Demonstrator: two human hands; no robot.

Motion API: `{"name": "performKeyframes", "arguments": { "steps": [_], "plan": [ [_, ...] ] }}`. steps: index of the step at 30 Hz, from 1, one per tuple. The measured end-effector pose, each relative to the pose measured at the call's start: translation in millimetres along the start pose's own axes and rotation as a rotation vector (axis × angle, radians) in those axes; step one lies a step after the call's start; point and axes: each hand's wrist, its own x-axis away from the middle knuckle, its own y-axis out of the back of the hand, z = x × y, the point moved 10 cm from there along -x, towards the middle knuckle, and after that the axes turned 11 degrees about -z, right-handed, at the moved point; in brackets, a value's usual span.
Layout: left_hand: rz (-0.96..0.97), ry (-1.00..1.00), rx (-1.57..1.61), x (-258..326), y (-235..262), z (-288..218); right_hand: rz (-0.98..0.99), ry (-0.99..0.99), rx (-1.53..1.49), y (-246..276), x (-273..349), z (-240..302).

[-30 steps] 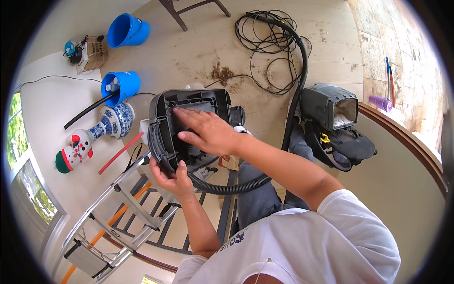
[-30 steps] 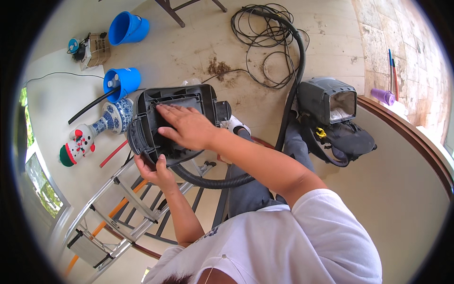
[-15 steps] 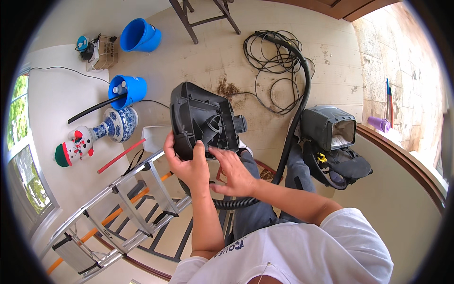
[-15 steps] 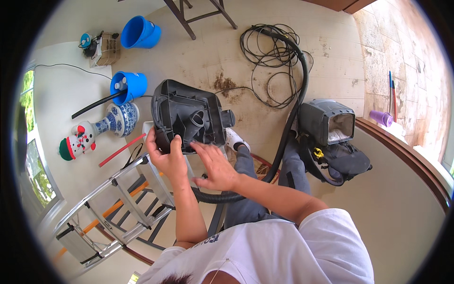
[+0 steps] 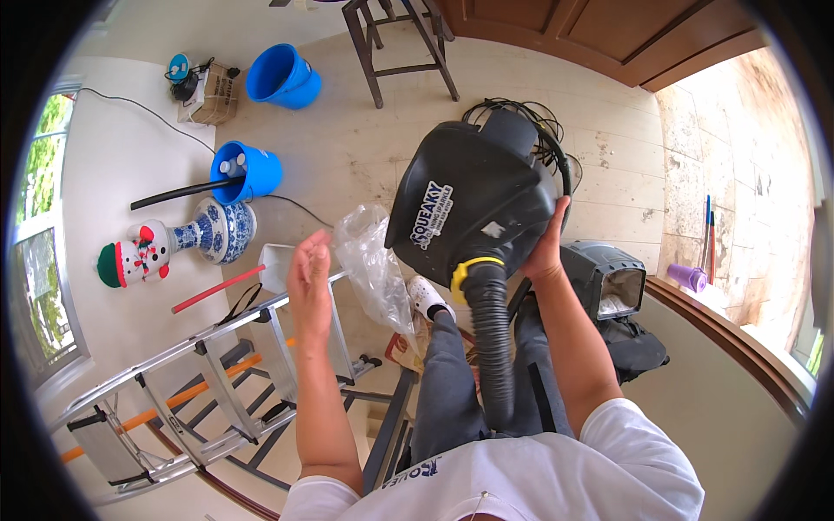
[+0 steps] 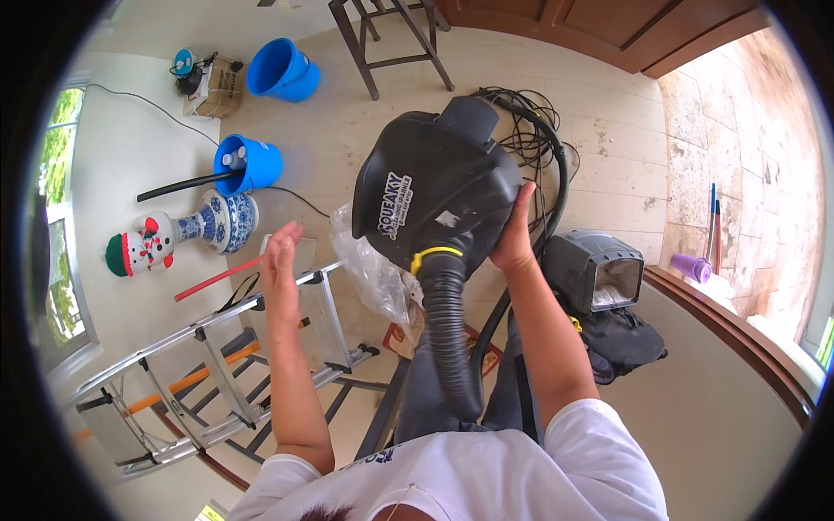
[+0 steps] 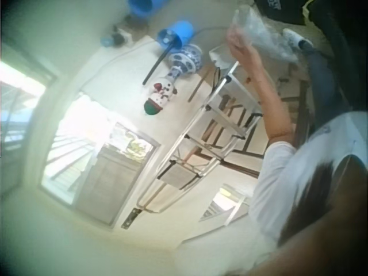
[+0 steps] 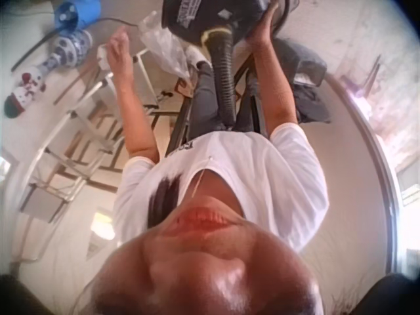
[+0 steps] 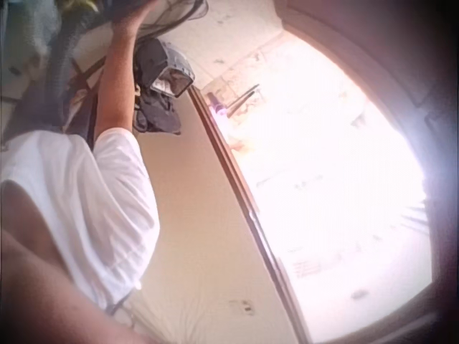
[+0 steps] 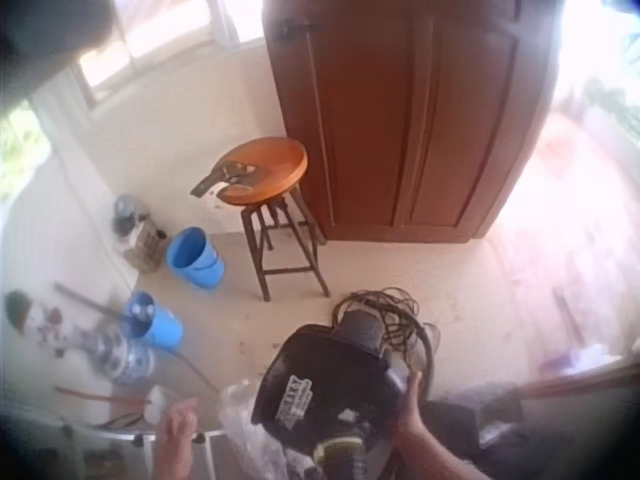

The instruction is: The person assembles a backpack vacuum cleaner by inserting a filter bag, attaching the motor unit, connecting the hose, and plugging in the power cord. The person then uses the vacuum to clean debris from the floor.

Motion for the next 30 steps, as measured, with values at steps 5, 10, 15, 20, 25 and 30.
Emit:
{"name": "performKeyframes", "arguments": {
  "steps": [5, 10, 15, 20, 25, 30],
  "plan": [
    [0.306, 0.085, 0.208, 22.3, -87.3, 31.5, 0.051, -0.082, -0.108, -14.1, -3.6, -1.9],
    [0.227, -0.099, -0.077, 1.7, -95.7, 48.9, -0.341, -0.071, 0.386, 53.3, -27.3, -3.8],
    [-0.085, -0.291, -0.324, 11.1, -65.1, 43.8, -0.319, 1.042, 1.204, -64.3, 12.9, 128.8],
    [-0.107, -0.321, -0.310, 29.5, -83.7, 46.8, -0.327, 1.481, 1.354, -164.6, 68.1, 129.3],
    [-0.061, -0.272, -0.348, 47.6, -105.6, 53.6, -0.128, 1.041, 1.624, -104.4, 20.6, 38.3],
    [-0.115, -0.136, -0.341, 32.2, -60.2, 110.6, -0.161, 0.950, 1.788, -64.2, 45.1, 42.8]
  ]
}}
